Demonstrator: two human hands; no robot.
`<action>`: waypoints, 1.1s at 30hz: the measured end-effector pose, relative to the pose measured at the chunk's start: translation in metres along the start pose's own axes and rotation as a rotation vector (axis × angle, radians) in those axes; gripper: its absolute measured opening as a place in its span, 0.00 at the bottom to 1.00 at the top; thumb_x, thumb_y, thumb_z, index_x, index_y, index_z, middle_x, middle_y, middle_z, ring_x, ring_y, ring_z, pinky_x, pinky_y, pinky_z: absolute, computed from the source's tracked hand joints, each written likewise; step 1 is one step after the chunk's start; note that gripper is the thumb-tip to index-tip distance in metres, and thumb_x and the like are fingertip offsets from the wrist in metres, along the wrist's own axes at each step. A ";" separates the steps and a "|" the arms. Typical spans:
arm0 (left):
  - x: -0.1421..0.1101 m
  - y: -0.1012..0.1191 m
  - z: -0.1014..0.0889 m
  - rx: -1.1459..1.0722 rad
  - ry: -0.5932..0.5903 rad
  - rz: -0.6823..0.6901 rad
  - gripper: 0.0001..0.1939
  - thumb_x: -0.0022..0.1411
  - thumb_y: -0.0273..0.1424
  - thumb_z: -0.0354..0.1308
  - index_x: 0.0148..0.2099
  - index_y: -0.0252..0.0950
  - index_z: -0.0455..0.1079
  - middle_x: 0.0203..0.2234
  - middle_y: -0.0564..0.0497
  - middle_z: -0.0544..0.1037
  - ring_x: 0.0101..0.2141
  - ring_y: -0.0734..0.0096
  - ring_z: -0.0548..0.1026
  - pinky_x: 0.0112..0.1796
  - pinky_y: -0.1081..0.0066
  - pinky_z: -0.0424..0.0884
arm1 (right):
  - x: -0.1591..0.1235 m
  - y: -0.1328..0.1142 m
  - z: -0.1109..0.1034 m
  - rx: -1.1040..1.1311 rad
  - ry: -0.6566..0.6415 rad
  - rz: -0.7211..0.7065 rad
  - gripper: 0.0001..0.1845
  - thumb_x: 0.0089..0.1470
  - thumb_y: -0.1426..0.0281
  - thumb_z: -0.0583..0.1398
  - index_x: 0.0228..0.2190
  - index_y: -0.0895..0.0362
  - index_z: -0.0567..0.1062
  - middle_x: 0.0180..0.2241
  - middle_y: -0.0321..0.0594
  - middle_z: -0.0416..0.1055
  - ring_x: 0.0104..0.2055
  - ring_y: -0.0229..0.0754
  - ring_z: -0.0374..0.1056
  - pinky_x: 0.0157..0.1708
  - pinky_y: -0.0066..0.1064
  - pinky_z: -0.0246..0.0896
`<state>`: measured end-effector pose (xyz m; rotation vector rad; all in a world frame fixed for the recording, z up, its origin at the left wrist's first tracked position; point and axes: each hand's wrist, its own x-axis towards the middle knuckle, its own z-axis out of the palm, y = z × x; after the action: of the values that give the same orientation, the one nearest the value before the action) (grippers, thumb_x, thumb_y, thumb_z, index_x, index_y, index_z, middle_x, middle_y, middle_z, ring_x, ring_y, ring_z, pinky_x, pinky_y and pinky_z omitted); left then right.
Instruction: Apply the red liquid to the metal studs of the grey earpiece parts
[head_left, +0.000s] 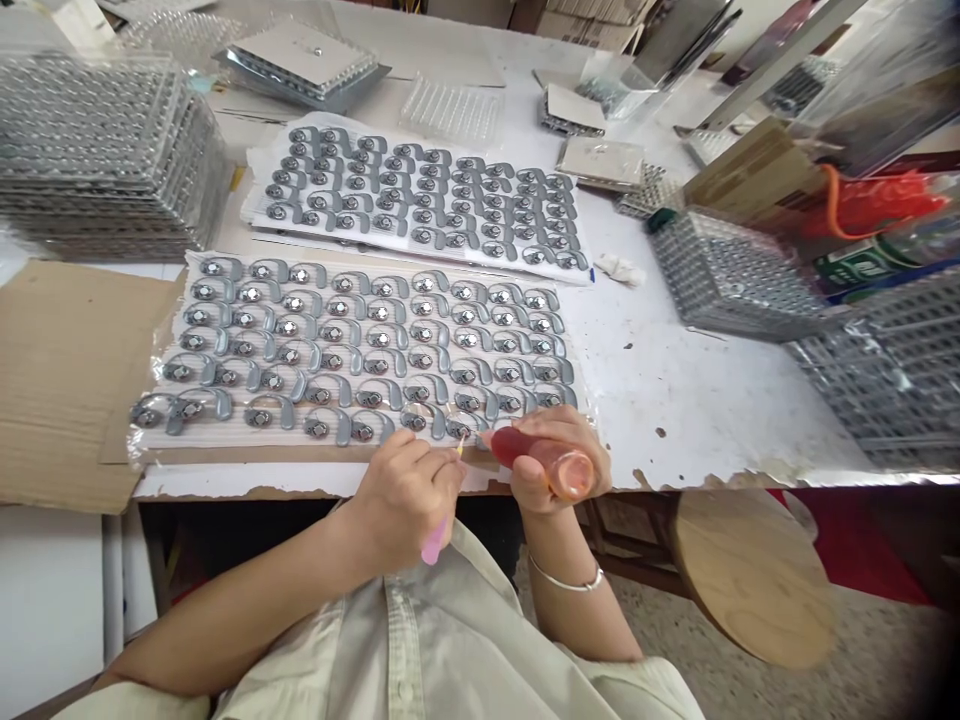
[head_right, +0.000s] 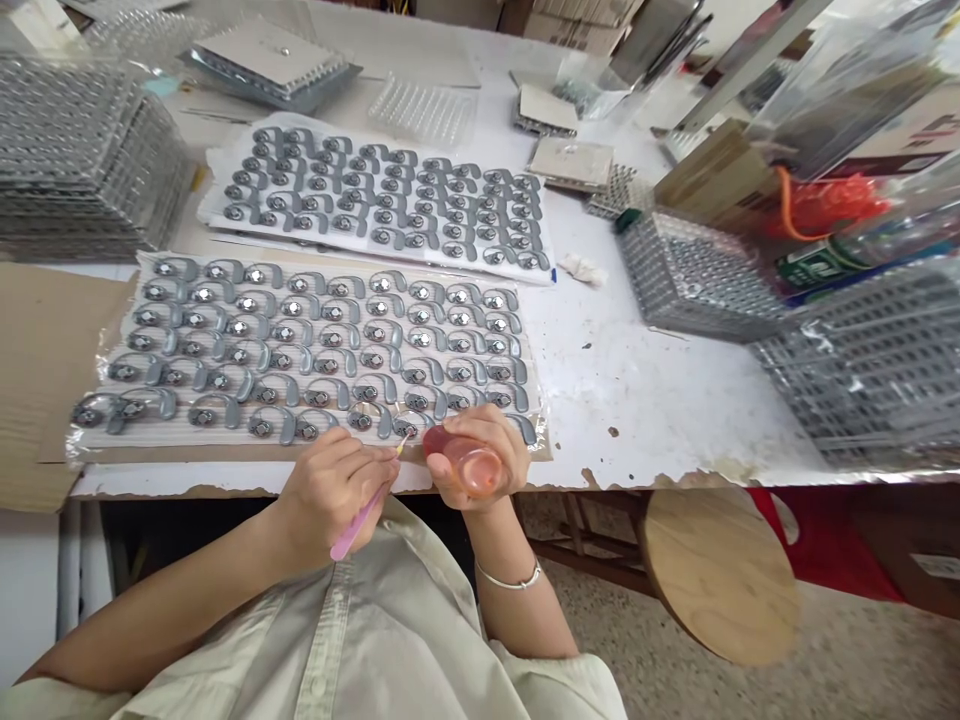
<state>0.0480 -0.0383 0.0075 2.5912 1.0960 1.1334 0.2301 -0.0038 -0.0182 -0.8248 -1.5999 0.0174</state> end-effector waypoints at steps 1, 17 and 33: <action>0.000 0.000 0.000 -0.005 -0.002 -0.001 0.09 0.54 0.16 0.52 0.33 0.31 0.71 0.27 0.48 0.80 0.25 0.69 0.74 0.27 0.66 0.63 | 0.000 0.000 0.000 0.000 -0.002 0.001 0.15 0.56 0.58 0.62 0.33 0.58 0.73 0.25 0.37 0.69 0.25 0.40 0.65 0.22 0.32 0.64; 0.001 -0.004 -0.002 -0.060 -0.069 -0.059 0.08 0.57 0.19 0.52 0.30 0.34 0.70 0.21 0.50 0.76 0.24 0.69 0.72 0.28 0.68 0.61 | 0.000 -0.003 -0.002 0.066 -0.014 -0.015 0.15 0.55 0.59 0.63 0.33 0.59 0.74 0.24 0.37 0.69 0.23 0.40 0.64 0.20 0.32 0.64; 0.011 -0.021 -0.011 -0.233 -0.186 -0.162 0.10 0.61 0.25 0.50 0.29 0.36 0.71 0.22 0.51 0.77 0.24 0.70 0.74 0.32 0.69 0.64 | -0.015 -0.012 -0.009 0.021 0.014 -0.066 0.17 0.56 0.56 0.62 0.36 0.58 0.74 0.26 0.38 0.69 0.24 0.41 0.66 0.19 0.34 0.67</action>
<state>0.0338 -0.0179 0.0148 2.3283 1.0430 0.9036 0.2320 -0.0240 -0.0234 -0.7539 -1.6106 -0.0189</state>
